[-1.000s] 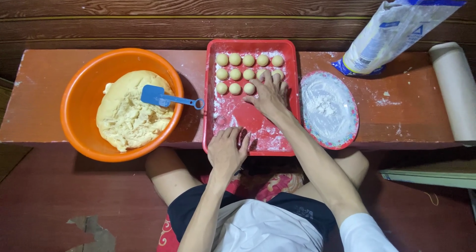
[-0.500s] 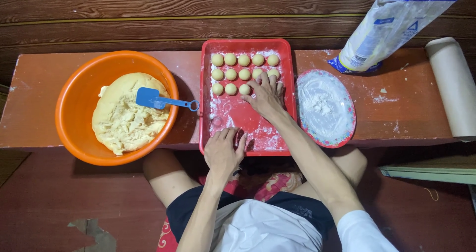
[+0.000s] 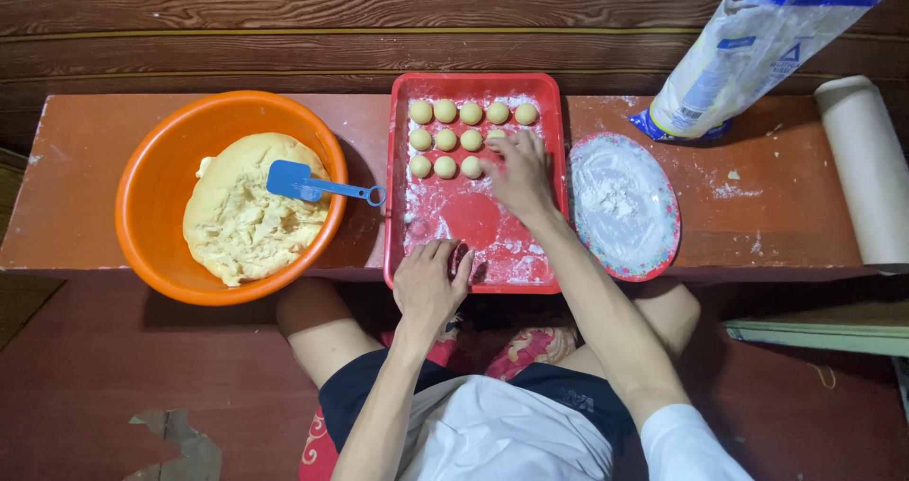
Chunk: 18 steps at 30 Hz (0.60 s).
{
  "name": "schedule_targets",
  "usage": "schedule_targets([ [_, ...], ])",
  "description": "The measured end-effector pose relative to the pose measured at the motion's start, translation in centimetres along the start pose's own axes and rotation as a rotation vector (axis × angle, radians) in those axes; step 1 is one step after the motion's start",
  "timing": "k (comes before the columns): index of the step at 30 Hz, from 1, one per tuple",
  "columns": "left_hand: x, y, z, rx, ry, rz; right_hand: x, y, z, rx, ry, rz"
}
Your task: Flattening small portions of dough into discs by hand on a floured surface in a bakery production area.
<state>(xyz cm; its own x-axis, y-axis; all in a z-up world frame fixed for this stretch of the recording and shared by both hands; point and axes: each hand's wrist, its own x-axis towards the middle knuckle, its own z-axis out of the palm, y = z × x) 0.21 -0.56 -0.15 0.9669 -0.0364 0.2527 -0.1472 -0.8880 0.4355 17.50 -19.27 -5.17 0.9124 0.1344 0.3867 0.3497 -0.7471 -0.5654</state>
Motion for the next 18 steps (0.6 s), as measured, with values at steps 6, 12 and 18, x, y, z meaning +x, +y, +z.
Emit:
schedule_targets([
  [6, 0.3, -0.7, -1.5, -0.237, -0.012, 0.03, 0.6, -4.5, -5.4, 0.328, 0.068, 0.073],
  [12, 2.1, -5.8, -8.0, -0.392, 0.517, 0.074, 1.1, -13.1, -5.0, 0.407, -0.173, -0.084],
  [18, 2.0, -16.9, -15.5, -0.086, 0.193, -0.221, 2.3, -21.2, 1.7, 0.397, -0.272, -0.495],
])
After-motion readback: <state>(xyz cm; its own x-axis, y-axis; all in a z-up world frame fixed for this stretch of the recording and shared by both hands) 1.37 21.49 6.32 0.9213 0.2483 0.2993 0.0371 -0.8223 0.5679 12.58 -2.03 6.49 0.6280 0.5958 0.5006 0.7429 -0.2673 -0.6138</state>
